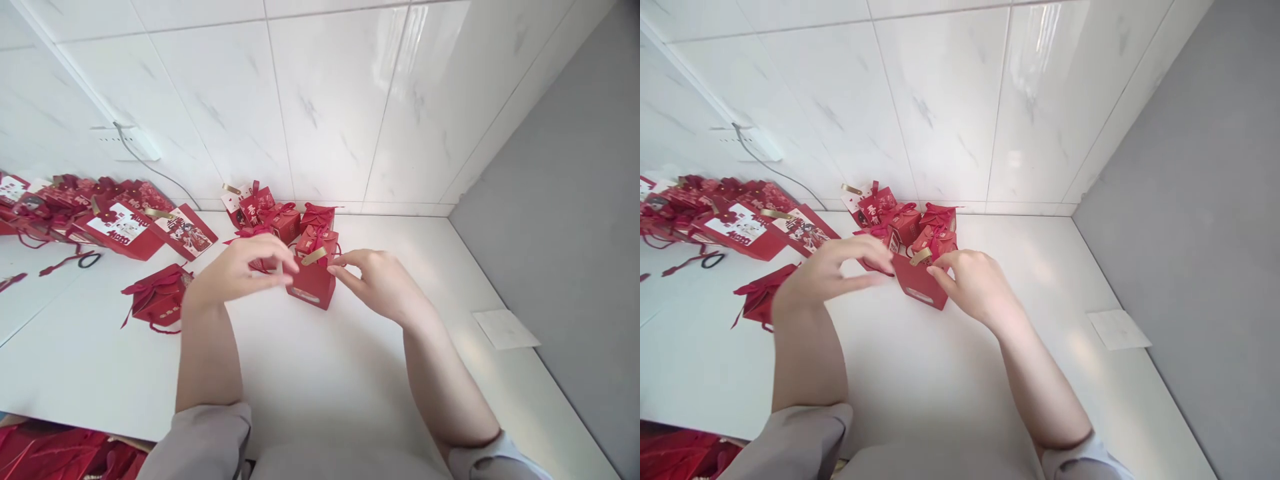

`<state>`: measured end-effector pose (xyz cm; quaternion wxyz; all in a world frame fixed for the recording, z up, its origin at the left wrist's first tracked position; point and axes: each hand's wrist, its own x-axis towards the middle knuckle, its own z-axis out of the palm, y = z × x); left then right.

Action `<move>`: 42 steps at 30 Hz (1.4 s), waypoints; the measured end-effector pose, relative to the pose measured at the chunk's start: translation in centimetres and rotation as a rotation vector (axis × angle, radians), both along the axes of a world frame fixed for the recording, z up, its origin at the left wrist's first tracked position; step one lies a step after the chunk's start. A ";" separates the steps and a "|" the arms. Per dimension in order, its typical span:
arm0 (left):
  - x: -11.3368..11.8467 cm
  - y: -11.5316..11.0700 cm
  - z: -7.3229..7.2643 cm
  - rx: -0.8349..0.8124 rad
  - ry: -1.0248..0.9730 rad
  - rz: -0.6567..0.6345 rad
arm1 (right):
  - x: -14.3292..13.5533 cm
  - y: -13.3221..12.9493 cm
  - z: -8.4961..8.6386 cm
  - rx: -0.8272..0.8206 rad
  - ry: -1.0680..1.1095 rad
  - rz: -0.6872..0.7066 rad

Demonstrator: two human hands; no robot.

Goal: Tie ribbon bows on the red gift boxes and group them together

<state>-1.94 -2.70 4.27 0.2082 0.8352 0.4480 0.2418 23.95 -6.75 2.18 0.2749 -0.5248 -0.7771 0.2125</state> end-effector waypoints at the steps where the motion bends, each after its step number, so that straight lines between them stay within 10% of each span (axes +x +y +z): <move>1: 0.2 0.7 -0.3 -0.018 0.029 -0.023 | -0.5 0.4 -0.2 0.004 -0.040 0.002; 12: 3.7 3.9 -6.0 -0.246 0.009 -0.132 | -0.7 2.7 -3.4 0.020 0.106 0.141; 32: 5.8 1.5 -4.1 -0.387 -0.272 -0.134 | -0.1 3.0 -3.1 -0.271 0.678 0.163; 42: 6.1 1.3 -4.3 -0.280 -0.254 -0.089 | 0.0 2.5 -2.5 -0.154 0.599 0.061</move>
